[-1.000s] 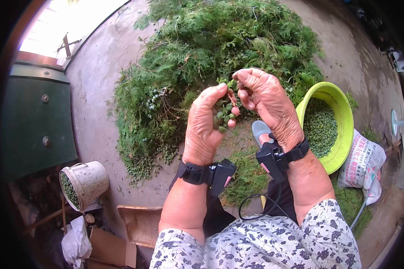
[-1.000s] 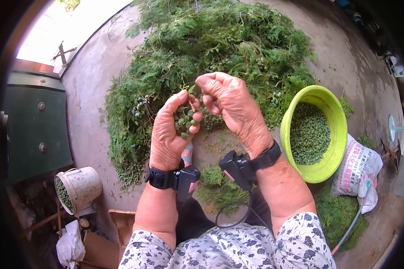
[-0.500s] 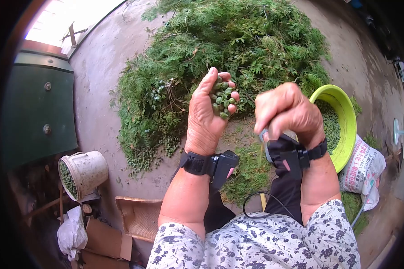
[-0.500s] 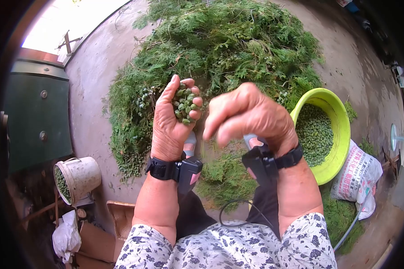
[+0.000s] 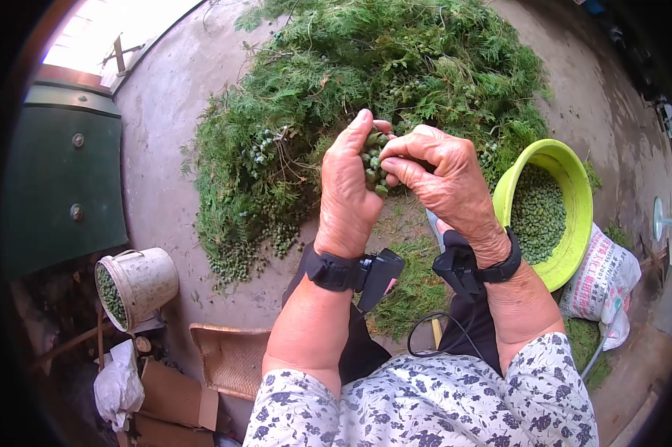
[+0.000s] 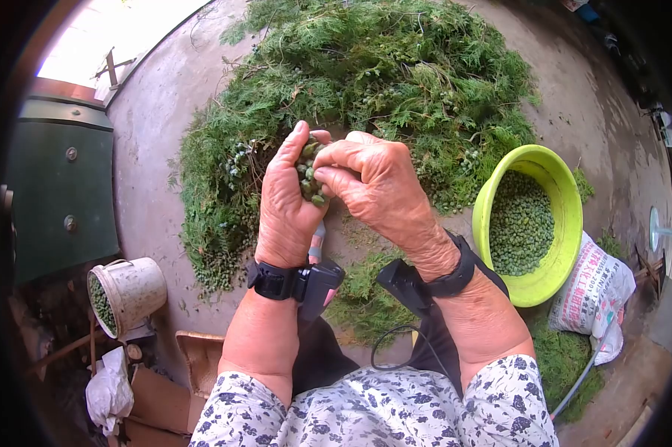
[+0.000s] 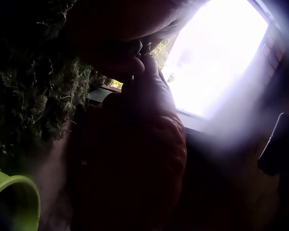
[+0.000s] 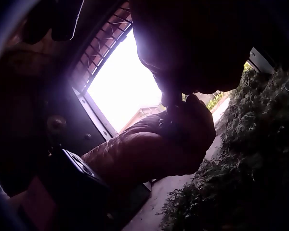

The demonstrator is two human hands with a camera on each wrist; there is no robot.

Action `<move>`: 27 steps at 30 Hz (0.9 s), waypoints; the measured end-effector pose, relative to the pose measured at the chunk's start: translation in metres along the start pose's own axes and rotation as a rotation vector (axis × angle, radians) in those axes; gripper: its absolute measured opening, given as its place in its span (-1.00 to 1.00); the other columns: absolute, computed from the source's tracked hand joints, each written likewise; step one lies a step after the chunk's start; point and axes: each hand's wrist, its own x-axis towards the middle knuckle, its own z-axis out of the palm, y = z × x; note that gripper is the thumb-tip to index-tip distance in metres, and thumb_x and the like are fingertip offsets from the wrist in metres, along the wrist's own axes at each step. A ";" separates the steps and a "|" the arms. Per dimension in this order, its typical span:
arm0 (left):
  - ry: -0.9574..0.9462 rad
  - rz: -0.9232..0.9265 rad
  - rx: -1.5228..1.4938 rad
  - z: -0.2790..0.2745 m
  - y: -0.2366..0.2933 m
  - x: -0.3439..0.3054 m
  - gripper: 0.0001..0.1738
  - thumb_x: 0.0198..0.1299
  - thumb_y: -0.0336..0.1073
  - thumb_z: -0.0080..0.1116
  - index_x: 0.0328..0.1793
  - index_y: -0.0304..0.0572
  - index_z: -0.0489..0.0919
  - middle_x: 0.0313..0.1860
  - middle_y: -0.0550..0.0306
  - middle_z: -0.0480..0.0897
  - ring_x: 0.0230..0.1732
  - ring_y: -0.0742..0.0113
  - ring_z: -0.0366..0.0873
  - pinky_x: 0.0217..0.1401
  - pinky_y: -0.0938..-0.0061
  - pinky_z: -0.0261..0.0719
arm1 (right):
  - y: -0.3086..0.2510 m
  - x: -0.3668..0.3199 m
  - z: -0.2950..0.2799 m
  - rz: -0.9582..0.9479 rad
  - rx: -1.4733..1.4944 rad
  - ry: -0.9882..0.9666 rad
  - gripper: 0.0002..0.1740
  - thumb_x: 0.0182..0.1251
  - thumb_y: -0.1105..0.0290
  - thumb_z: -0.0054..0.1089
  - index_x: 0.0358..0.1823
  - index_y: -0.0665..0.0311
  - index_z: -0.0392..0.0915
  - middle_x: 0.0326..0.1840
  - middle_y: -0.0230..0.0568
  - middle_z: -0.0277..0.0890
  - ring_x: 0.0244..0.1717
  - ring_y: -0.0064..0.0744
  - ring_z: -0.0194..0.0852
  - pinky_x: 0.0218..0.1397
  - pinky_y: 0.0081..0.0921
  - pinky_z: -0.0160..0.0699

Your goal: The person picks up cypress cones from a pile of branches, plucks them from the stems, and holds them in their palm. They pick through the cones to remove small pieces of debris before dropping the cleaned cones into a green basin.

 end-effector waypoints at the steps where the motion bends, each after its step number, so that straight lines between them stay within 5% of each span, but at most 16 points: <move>1: -0.003 -0.006 -0.008 0.001 -0.002 0.000 -0.75 0.26 -0.16 0.12 -0.28 -0.21 0.53 -0.48 0.17 0.57 -0.45 0.37 0.57 -0.46 0.54 0.58 | -0.003 0.001 0.000 0.036 0.028 0.003 -0.87 0.11 0.56 0.24 -0.28 0.41 0.60 -0.30 -0.16 0.59 -0.42 -0.55 0.56 -0.38 -0.63 0.53; 5: -0.128 -0.142 -0.102 -0.006 0.002 0.000 -0.74 0.27 -0.15 0.10 -0.30 -0.19 0.52 -0.47 0.15 0.58 -0.48 0.39 0.56 -0.63 0.61 0.51 | -0.022 0.001 -0.005 0.267 0.443 0.089 -0.93 0.16 0.53 0.21 -0.35 0.40 0.59 -0.26 -0.19 0.60 -0.48 -0.57 0.56 -0.46 -0.72 0.45; 6: -0.001 -0.111 -0.025 0.004 0.001 -0.003 -0.68 0.27 -0.03 0.08 -0.27 -0.14 0.51 -0.51 0.21 0.53 -0.57 0.45 0.48 -0.72 0.66 0.31 | -0.018 0.001 -0.012 0.303 0.503 0.036 -0.91 0.16 0.49 0.23 -0.35 0.37 0.61 -0.31 -0.26 0.63 -0.46 -0.55 0.56 -0.35 -0.71 0.46; 9: -0.031 -0.118 -0.034 0.003 0.002 -0.002 -0.67 0.28 -0.01 0.07 -0.24 -0.14 0.50 -0.47 0.19 0.54 -0.55 0.43 0.50 -0.72 0.68 0.30 | -0.021 0.008 -0.039 -0.093 0.241 -0.753 -0.88 0.15 0.45 0.25 -0.35 0.36 0.62 -0.42 -0.31 0.63 -0.42 -0.53 0.57 -0.17 -0.65 0.46; 11: -0.042 -0.116 -0.043 0.004 0.002 -0.002 -0.66 0.28 0.00 0.06 -0.23 -0.15 0.50 -0.45 0.17 0.55 -0.56 0.42 0.51 -0.74 0.69 0.32 | -0.021 0.004 -0.031 -0.064 0.310 -0.484 -0.89 0.11 0.47 0.26 -0.33 0.32 0.64 -0.58 -0.53 0.46 -0.59 -0.78 0.23 -0.56 -0.72 0.15; 13: -0.049 -0.109 -0.046 0.004 0.002 -0.003 -0.65 0.28 0.00 0.05 -0.23 -0.15 0.50 -0.45 0.17 0.54 -0.56 0.41 0.51 -0.75 0.69 0.32 | -0.028 0.003 -0.028 0.214 0.383 -0.115 -0.87 0.12 0.47 0.27 -0.29 0.32 0.64 -0.56 -0.54 0.45 -0.58 -0.75 0.24 -0.53 -0.73 0.17; 14: -0.067 -0.132 -0.045 0.004 0.002 -0.004 -0.66 0.29 0.00 0.04 -0.23 -0.15 0.50 -0.46 0.17 0.55 -0.58 0.43 0.52 -0.75 0.69 0.33 | -0.023 0.005 -0.029 0.201 0.344 -0.020 -0.88 0.18 0.53 0.22 -0.24 0.34 0.62 -0.35 -0.29 0.63 -0.34 -0.60 0.57 -0.14 -0.65 0.52; 18: -0.111 -0.135 -0.055 0.004 0.002 -0.003 -0.66 0.31 -0.02 0.02 -0.23 -0.16 0.50 -0.46 0.17 0.55 -0.58 0.43 0.52 -0.76 0.70 0.34 | -0.015 0.003 -0.019 0.125 0.139 0.019 -0.86 0.18 0.58 0.19 -0.21 0.40 0.60 -0.28 -0.30 0.62 -0.30 -0.62 0.57 -0.23 -0.65 0.54; 21: -0.149 -0.152 -0.053 0.002 0.002 -0.003 -0.66 0.31 -0.02 0.01 -0.24 -0.17 0.49 -0.47 0.17 0.55 -0.57 0.43 0.53 -0.76 0.70 0.34 | 0.001 0.004 -0.021 -0.143 -0.164 0.004 -0.86 0.19 0.60 0.17 -0.20 0.40 0.60 -0.28 -0.32 0.61 -0.31 -0.62 0.57 -0.26 -0.63 0.54; 25: -0.165 -0.175 -0.066 0.004 0.001 -0.005 -0.65 0.32 -0.02 -0.01 -0.24 -0.17 0.49 -0.45 0.14 0.56 -0.56 0.42 0.54 -0.77 0.70 0.35 | -0.008 0.002 -0.013 0.121 0.209 0.075 -0.91 0.23 0.56 0.16 -0.24 0.39 0.56 -0.31 -0.31 0.60 -0.31 -0.61 0.55 -0.24 -0.64 0.52; 27: -0.156 -0.189 -0.086 0.006 0.000 -0.006 -0.65 0.32 -0.01 -0.01 -0.23 -0.17 0.49 -0.44 0.13 0.57 -0.56 0.42 0.54 -0.77 0.70 0.36 | -0.008 0.002 -0.017 0.087 0.215 0.102 -0.92 0.25 0.54 0.16 -0.25 0.38 0.55 -0.31 -0.31 0.59 -0.30 -0.63 0.53 -0.23 -0.66 0.51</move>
